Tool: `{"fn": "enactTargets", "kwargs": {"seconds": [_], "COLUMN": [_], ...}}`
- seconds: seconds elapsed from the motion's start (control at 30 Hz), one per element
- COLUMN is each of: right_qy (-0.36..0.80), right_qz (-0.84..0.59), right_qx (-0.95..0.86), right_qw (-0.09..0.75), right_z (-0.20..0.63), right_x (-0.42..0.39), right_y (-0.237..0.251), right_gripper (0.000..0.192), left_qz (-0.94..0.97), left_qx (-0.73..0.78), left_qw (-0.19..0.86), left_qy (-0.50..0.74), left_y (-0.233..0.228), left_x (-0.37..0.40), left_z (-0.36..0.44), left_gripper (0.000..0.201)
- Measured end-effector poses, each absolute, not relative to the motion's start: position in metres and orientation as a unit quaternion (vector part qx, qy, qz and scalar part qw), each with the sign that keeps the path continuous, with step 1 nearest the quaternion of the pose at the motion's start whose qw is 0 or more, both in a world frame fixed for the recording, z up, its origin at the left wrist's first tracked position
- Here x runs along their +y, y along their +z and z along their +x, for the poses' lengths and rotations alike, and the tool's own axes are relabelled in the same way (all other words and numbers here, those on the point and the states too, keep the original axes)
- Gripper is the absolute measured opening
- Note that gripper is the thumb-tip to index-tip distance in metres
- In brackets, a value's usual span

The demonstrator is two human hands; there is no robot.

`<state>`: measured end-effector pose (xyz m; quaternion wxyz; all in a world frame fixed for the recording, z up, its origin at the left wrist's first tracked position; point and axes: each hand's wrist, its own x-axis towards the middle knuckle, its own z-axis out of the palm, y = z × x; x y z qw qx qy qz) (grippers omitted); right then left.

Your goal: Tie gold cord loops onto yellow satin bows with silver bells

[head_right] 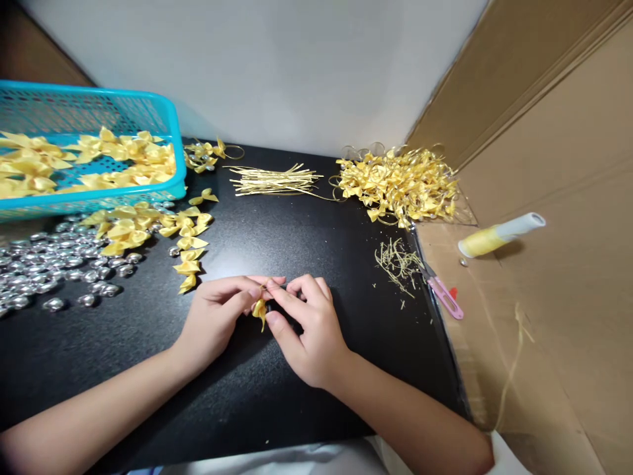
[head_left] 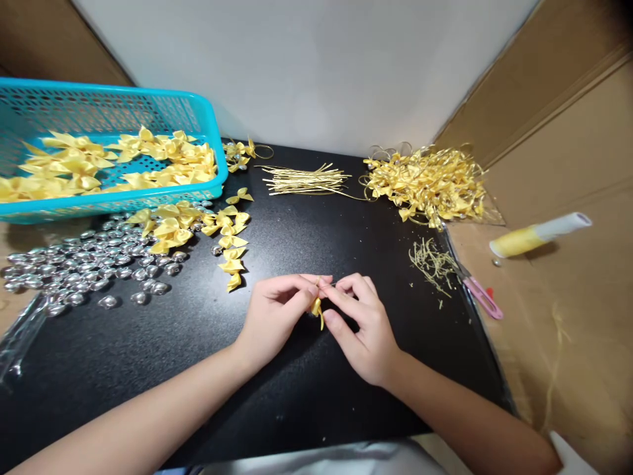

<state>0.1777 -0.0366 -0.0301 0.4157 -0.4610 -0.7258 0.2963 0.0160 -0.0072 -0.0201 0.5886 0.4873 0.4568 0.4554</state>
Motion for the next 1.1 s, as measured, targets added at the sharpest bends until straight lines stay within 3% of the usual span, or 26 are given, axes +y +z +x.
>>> {"fn": "enactTargets", "kwargs": {"seconds": [0.23, 0.5, 0.87, 1.1], "right_qy": [0.419, 0.460, 0.370, 0.299], "right_qz": [-0.479, -0.480, -0.508, -0.496], "right_qx": [-0.584, -0.566, -0.598, -0.626], "right_qw": [0.503, 0.488, 0.497, 0.522], "right_z": [0.177, 0.179, 0.177, 0.178], "right_x": [-0.030, -0.023, -0.032, -0.029], "right_y": [-0.029, -0.022, -0.029, -0.026], "right_gripper": [0.011, 0.006, 0.022, 0.018], "left_qz": [0.598, 0.674, 0.544, 0.547], "left_qx": [0.406, 0.370, 0.379, 0.365], "left_qw": [0.555, 0.521, 0.634, 0.671], "left_qy": [0.411, 0.371, 0.399, 0.343], "left_y": [-0.019, -0.017, -0.022, -0.018], "left_x": [-0.008, -0.007, -0.003, -0.002], "left_z": [0.016, 0.014, 0.016, 0.014], "left_gripper": [0.017, 0.024, 0.024, 0.025]}}
